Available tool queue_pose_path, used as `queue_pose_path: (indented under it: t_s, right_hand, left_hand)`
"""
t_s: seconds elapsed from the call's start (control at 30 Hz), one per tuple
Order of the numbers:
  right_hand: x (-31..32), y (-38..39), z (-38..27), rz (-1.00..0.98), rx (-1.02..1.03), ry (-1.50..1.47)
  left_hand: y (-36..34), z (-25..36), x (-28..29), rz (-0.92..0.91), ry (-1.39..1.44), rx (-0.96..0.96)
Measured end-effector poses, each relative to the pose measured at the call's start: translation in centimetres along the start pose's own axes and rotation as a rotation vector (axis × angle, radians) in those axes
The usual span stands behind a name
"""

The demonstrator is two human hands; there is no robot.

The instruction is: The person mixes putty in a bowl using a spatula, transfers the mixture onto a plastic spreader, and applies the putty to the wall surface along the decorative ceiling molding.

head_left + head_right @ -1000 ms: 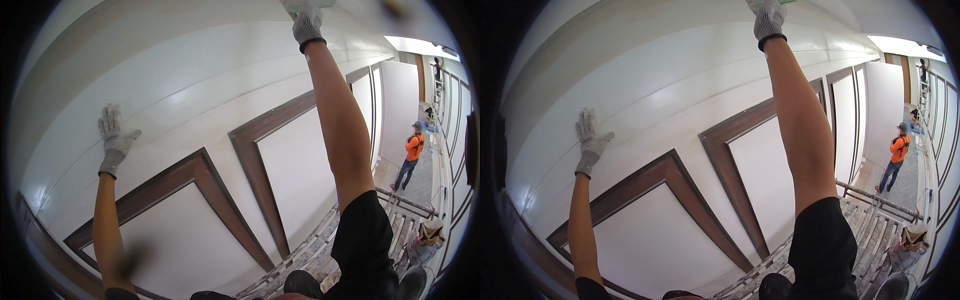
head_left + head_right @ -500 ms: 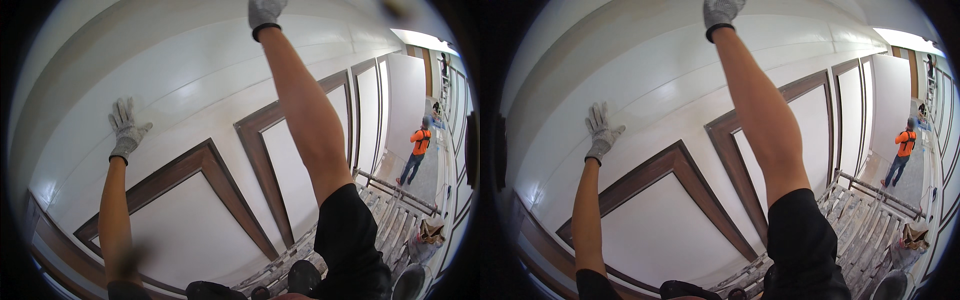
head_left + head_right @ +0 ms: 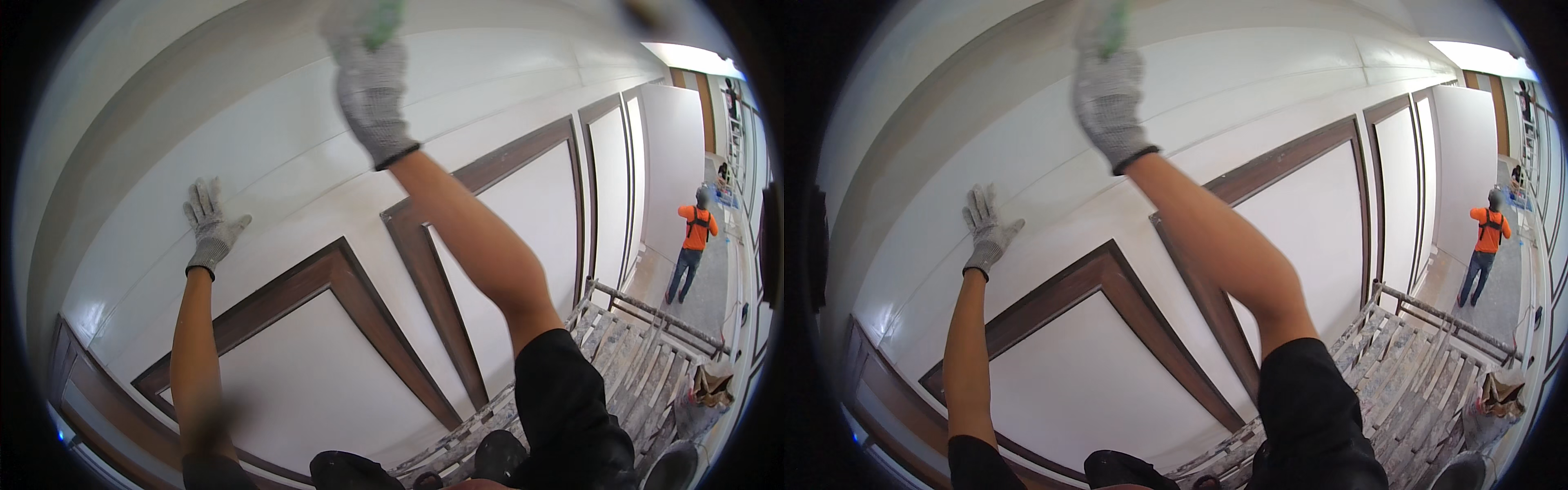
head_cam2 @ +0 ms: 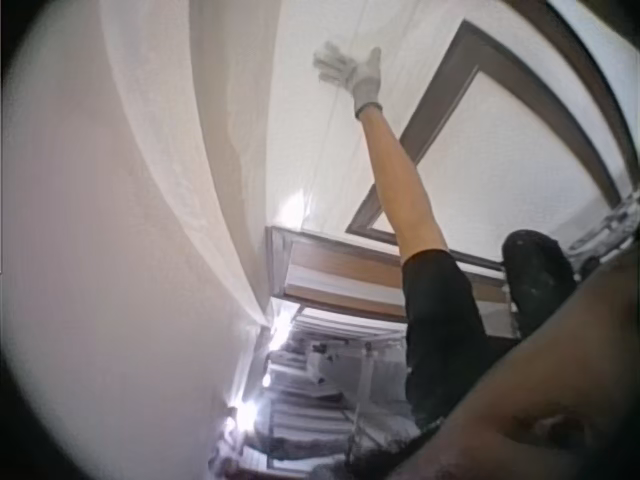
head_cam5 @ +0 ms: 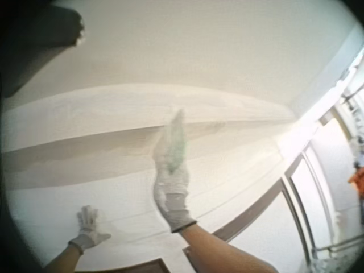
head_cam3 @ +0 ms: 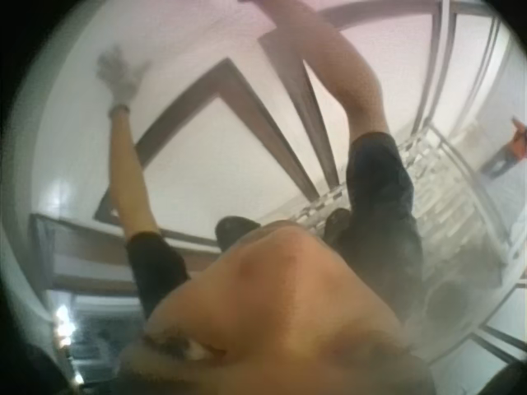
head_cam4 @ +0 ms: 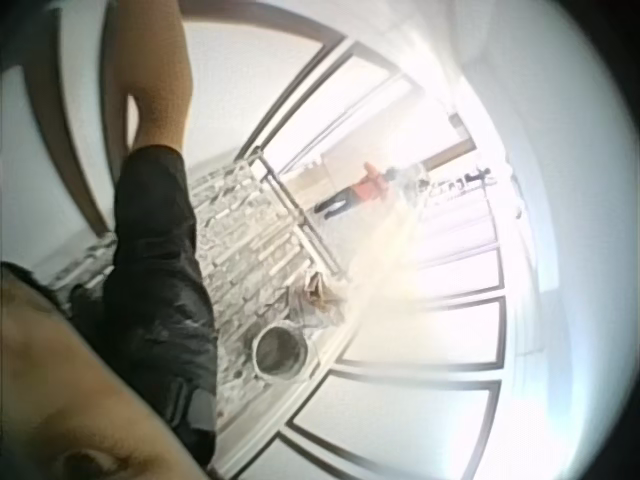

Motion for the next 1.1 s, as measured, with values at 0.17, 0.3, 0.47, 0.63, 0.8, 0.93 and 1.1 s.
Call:
queue_pose_path:
  t_s: [0.17,0.3,0.47,0.63,0.8,0.93,1.1]
  right_hand:
    - [14.9,-11.0,3.3,0.373,0.563,0.298]
    - [19.4,-17.6,1.2,0.298,0.97,1.628]
    - [18.1,-20.9,1.0,0.281,1.0,1.647]
    - [10.3,-13.9,2.8,0.359,0.455,0.116]
    - [2.8,-9.5,3.7,0.412,0.411,0.112]
    - [-7.5,-1.0,-0.1,0.339,0.478,0.24]
    - [-14.0,0.7,2.0,0.519,0.591,0.481]
  left_hand:
    - [-1.1,0.3,0.1,0.071,0.036,-0.053]
    - [-0.6,0.2,-0.7,0.119,0.05,-0.086]
    - [-0.9,0.6,-0.8,0.107,0.082,-0.069]
    - [-0.3,0.1,-0.5,0.044,0.082,-0.067]
    - [-0.8,0.9,0.7,0.061,0.138,-0.088]
    - [0.2,-0.2,-0.2,0.068,0.147,-0.096]
    - [-1.6,1.1,-0.1,0.149,0.166,-0.122]
Point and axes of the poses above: each hand's wrist, its own y-axis away from the middle knuckle, its own x-axis out of the back of the hand, z = x × y, the point moved 5 cm from there along -y, towards the middle knuckle, and after that the axes turned 6 degrees about z, right-handed, at the moved point
